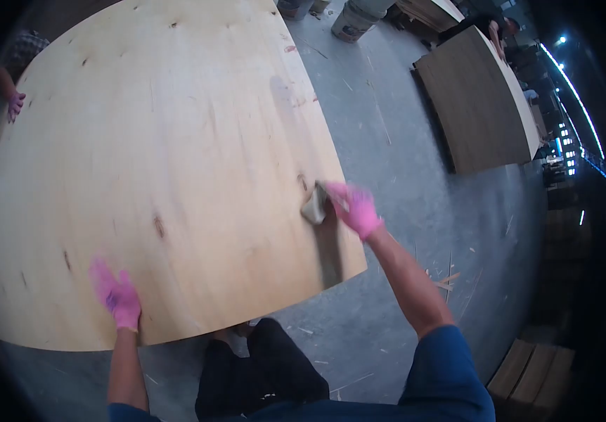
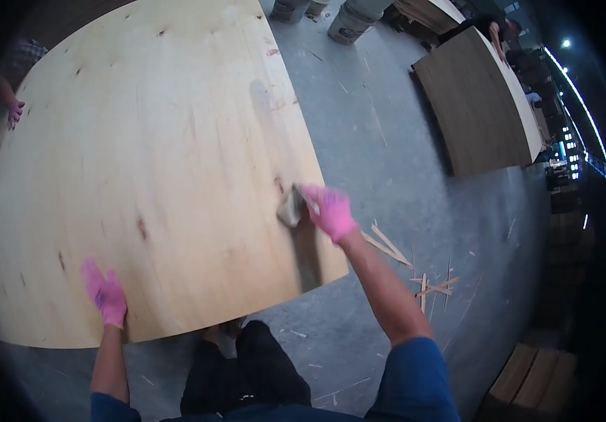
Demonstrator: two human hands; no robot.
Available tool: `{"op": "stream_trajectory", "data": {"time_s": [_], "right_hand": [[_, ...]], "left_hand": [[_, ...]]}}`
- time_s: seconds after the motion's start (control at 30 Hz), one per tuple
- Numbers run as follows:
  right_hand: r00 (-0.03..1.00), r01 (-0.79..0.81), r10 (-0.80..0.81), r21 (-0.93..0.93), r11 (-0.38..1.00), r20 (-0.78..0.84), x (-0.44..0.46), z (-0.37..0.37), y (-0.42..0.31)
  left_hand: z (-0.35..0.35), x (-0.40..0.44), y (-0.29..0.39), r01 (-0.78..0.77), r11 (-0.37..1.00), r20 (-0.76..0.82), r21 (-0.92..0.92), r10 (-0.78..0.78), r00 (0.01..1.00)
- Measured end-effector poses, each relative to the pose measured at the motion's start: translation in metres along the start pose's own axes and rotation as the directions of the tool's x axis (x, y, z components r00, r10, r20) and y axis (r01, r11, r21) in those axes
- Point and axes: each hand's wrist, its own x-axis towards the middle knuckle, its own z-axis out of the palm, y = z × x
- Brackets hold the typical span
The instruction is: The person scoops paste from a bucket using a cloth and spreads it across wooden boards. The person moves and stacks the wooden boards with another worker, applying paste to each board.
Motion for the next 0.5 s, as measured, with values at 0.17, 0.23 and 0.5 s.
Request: {"op": "stream_trajectory", "data": {"time_s": [0.17,0.23,0.5], "right_hand": [[0.983,-0.078,0.066,0.066,0.995,0.174,0.013,-0.017,-0.039],[0.981,0.022,-0.040,0.092,0.995,0.191,-0.015,-0.020,-0.034],[0.998,0.024,-0.018,0.108,0.994,-0.056,-0.197,-0.010,-0.085]], "left_hand": [[0.000,-0.026,-0.031,0.008,0.998,-0.048,0.057,-0.006,0.999],[0.011,-0.019,-0.035,0.013,0.999,-0.085,0.053,-0.008,0.996],[0.019,-0.012,-0.038,-0.029,0.995,-0.164,0.092,0.044,0.985]]}}
